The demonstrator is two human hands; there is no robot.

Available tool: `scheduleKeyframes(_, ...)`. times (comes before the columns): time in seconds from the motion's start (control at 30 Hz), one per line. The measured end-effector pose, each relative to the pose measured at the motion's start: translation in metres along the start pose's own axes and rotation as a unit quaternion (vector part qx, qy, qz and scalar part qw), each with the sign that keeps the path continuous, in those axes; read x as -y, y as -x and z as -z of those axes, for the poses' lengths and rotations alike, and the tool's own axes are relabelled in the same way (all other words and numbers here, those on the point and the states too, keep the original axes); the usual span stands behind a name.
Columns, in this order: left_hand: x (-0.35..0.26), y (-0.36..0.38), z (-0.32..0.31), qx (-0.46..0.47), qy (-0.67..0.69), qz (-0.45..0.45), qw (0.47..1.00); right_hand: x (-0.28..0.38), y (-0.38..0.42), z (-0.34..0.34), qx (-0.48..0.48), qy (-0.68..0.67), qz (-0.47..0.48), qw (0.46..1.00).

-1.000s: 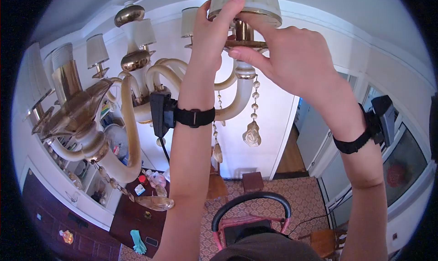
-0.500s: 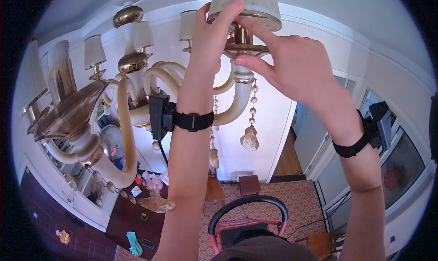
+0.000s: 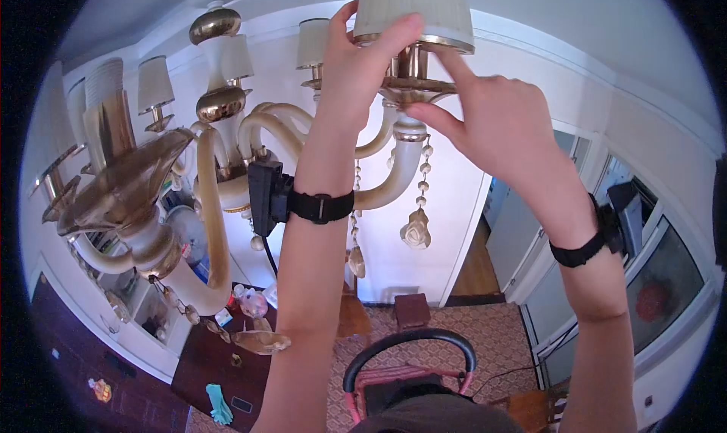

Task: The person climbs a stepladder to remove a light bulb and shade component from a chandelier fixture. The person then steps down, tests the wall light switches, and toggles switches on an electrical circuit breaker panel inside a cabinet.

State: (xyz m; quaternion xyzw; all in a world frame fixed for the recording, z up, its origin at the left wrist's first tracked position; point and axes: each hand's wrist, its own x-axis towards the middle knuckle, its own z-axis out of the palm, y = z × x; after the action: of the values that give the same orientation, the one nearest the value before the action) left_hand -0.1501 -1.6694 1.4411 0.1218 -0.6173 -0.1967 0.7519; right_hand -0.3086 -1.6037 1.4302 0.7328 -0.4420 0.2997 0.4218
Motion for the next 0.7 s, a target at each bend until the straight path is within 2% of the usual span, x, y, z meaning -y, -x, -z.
scheduleKeyframes(0.13, -0.008, 0.003, -0.003, 0.002, -0.001, 0.022, 1.0, -0.006, 0.01, -0.007, -0.001, 0.013, -0.022, 1.0)
scheduleKeyframes(0.2, -0.012, 0.003, -0.004, 0.0, 0.037, 0.024, 0.999, -0.005, 0.005, -0.014, -0.097, -0.063, 0.023, 0.993)
scheduleKeyframes(0.3, -0.011, -0.002, 0.001, 0.052, 0.038, -0.005, 0.998, -0.004, -0.002, -0.013, -0.086, -0.04, 0.04, 0.995)
scheduleKeyframes(0.53, -0.015, 0.002, 0.003, 0.037, 0.024, 0.021, 0.999, 0.001, 0.005, -0.005, -0.05, 0.002, -0.03, 0.998)
scheduleKeyframes(0.6, -0.016, 0.003, 0.001, 0.019, 0.032, 0.04, 0.999, 0.003, 0.004, -0.006, -0.117, -0.033, 0.023, 0.992)
scheduleKeyframes(0.7, -0.01, -0.003, 0.004, 0.025, 0.004, -0.003, 1.0, 0.001, -0.005, -0.007, -0.104, -0.023, 0.025, 0.994)
